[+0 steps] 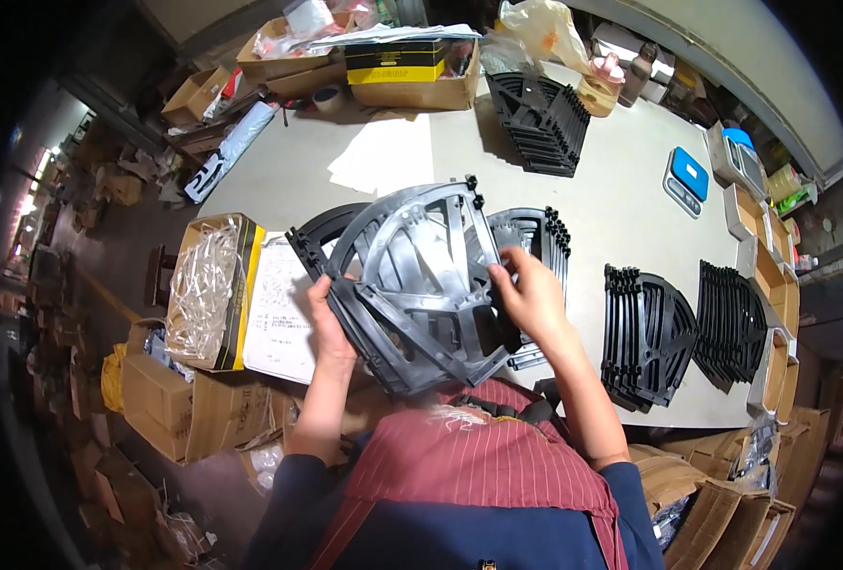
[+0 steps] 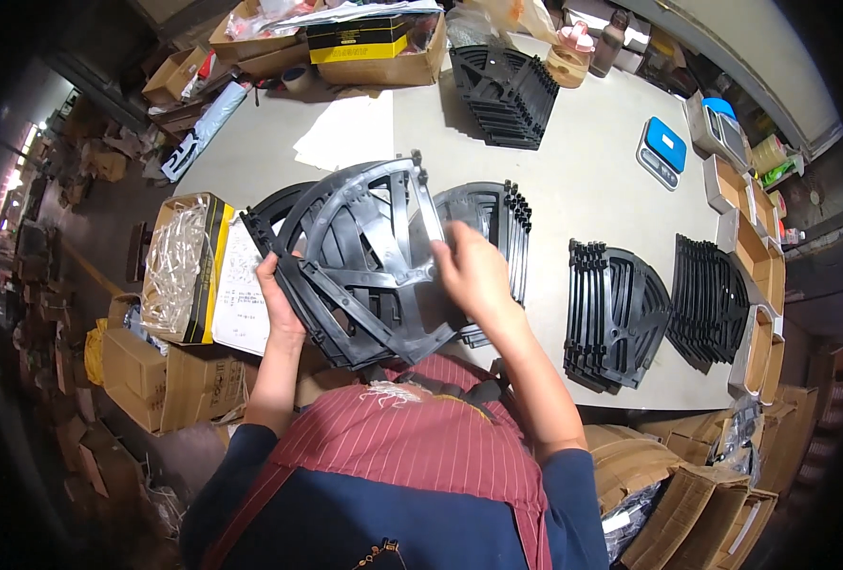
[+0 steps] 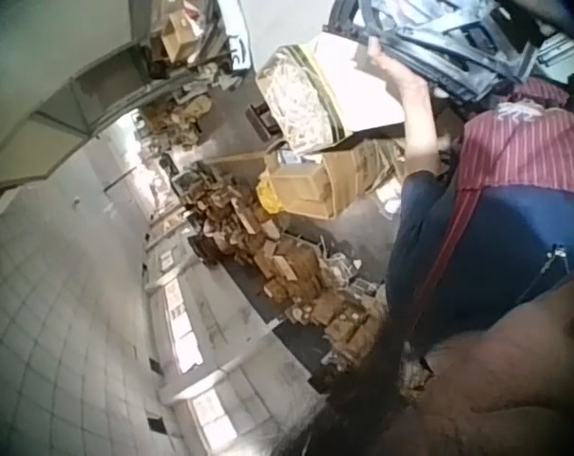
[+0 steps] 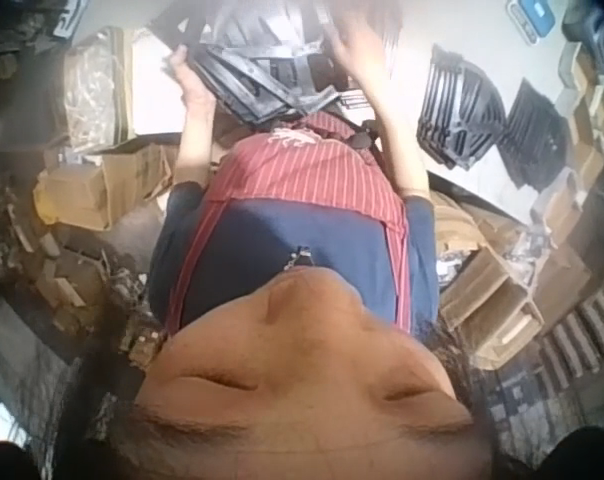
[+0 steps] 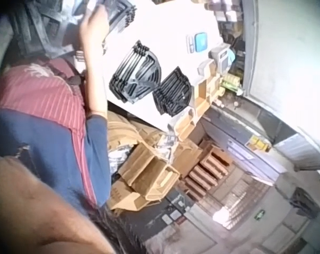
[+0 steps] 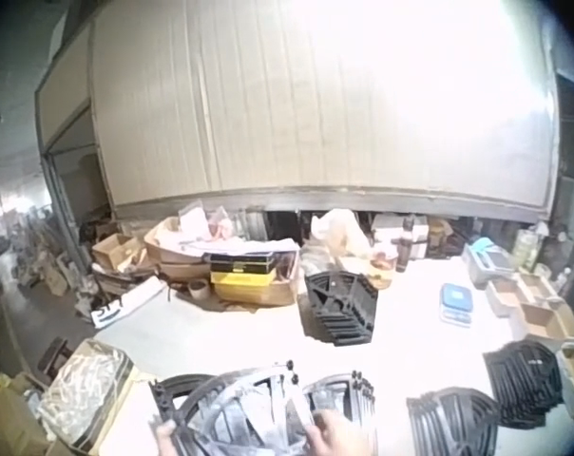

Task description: The person sorts and organizes black plastic fan blades or frame components by hand, checking their alignment and stacking them in groups on a workbench before handling labels.

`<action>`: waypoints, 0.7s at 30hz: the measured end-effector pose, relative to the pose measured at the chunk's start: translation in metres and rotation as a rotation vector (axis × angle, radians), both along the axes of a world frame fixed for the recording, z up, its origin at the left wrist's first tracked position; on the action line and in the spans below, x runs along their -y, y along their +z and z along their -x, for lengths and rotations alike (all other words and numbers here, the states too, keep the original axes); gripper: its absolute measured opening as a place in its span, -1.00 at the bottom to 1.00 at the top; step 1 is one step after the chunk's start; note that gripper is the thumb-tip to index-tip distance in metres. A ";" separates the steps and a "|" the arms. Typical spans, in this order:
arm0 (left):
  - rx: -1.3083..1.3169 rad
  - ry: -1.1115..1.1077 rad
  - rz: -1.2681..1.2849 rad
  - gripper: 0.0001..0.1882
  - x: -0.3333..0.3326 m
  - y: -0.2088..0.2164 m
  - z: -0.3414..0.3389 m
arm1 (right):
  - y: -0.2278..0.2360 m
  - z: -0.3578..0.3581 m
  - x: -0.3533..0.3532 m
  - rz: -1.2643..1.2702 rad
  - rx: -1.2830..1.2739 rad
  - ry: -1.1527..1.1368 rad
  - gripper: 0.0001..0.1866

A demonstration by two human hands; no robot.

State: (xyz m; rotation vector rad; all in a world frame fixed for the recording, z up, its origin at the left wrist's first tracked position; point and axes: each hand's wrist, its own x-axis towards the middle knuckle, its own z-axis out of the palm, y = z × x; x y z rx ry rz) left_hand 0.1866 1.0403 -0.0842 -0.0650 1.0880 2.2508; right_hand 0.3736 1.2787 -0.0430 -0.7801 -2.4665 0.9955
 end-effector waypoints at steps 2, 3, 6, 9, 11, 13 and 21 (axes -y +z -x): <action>-0.002 -0.022 -0.005 -0.54 -0.001 0.004 0.000 | -0.026 -0.004 -0.016 0.398 -0.186 0.006 -0.79; 0.006 0.013 0.030 -0.54 0.000 0.007 0.000 | -0.034 -0.008 -0.020 0.513 -0.233 -0.001 -0.83; -0.018 0.101 0.072 -0.41 0.017 0.013 0.016 | -0.036 -0.017 -0.028 0.740 -0.288 -0.102 -0.89; -0.089 0.245 0.056 -0.36 0.043 0.016 0.038 | -0.073 -0.022 -0.049 0.637 -0.204 -0.142 -0.86; -0.096 0.307 0.044 -0.39 0.054 0.031 0.038 | -0.089 -0.024 -0.054 -0.178 0.008 -0.208 -0.83; -0.106 0.291 0.026 -0.39 0.062 0.036 0.042 | -0.093 -0.030 -0.058 -0.361 0.163 -0.248 -0.82; -0.065 0.113 0.022 -0.50 0.026 0.039 0.001 | -0.001 0.006 0.000 0.301 -0.159 0.182 -0.64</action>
